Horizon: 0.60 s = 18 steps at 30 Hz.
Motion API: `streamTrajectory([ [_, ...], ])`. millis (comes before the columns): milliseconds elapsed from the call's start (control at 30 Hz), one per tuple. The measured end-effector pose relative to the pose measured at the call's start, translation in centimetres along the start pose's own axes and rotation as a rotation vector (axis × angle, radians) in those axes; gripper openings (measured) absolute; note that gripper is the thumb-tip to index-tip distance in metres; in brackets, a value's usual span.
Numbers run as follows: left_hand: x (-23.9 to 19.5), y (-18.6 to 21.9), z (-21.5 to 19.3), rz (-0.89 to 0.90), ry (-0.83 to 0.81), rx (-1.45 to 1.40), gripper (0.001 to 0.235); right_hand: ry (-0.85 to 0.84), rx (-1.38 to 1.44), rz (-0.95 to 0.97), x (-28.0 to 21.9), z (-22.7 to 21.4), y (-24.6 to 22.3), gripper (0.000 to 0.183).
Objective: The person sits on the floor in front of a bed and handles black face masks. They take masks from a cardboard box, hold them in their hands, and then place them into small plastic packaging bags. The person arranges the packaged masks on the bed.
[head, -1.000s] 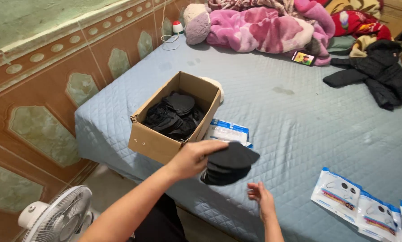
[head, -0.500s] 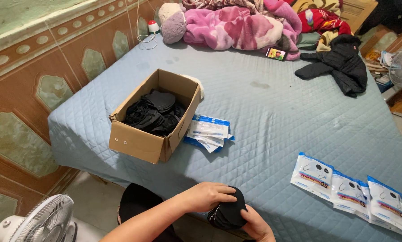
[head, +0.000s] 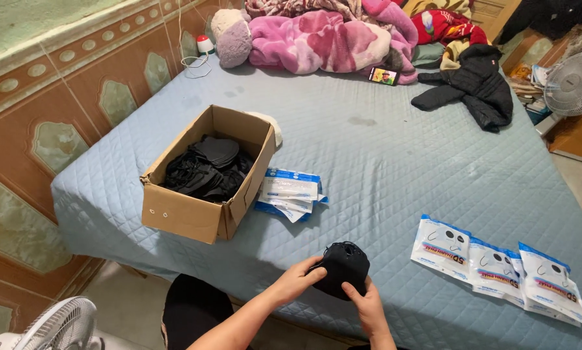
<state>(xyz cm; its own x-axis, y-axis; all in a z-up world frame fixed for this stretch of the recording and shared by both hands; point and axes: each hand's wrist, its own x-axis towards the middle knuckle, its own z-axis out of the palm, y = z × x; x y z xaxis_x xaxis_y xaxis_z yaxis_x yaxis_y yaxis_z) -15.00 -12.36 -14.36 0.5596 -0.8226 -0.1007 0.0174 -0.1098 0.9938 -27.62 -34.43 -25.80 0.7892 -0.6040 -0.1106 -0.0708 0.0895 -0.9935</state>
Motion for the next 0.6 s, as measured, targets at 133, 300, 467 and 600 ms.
streamTrajectory([
  [133, 1.4, -0.1, 0.4, 0.049, 0.034, 0.174, 0.067, -0.052, -0.095, -0.158, 1.1, -0.6, -0.3, 0.042],
  [300, 5.0, -5.5, 0.7, 0.194, 0.156, 0.266, 0.039, -0.047, -0.468, -0.31, 2.4, -0.5, -1.8, 0.047],
  [467, 6.6, -9.1, 1.0, 0.334, 0.061, 0.46, 0.06, -0.149, -0.607, -0.34, 6.1, -0.7, 4.8, 0.086],
  [600, 6.1, -6.6, 0.9, 0.224, 0.042, 0.406, 0.042, -0.175, -0.543, -0.125, 4.6, 1.1, 0.9, 0.089],
])
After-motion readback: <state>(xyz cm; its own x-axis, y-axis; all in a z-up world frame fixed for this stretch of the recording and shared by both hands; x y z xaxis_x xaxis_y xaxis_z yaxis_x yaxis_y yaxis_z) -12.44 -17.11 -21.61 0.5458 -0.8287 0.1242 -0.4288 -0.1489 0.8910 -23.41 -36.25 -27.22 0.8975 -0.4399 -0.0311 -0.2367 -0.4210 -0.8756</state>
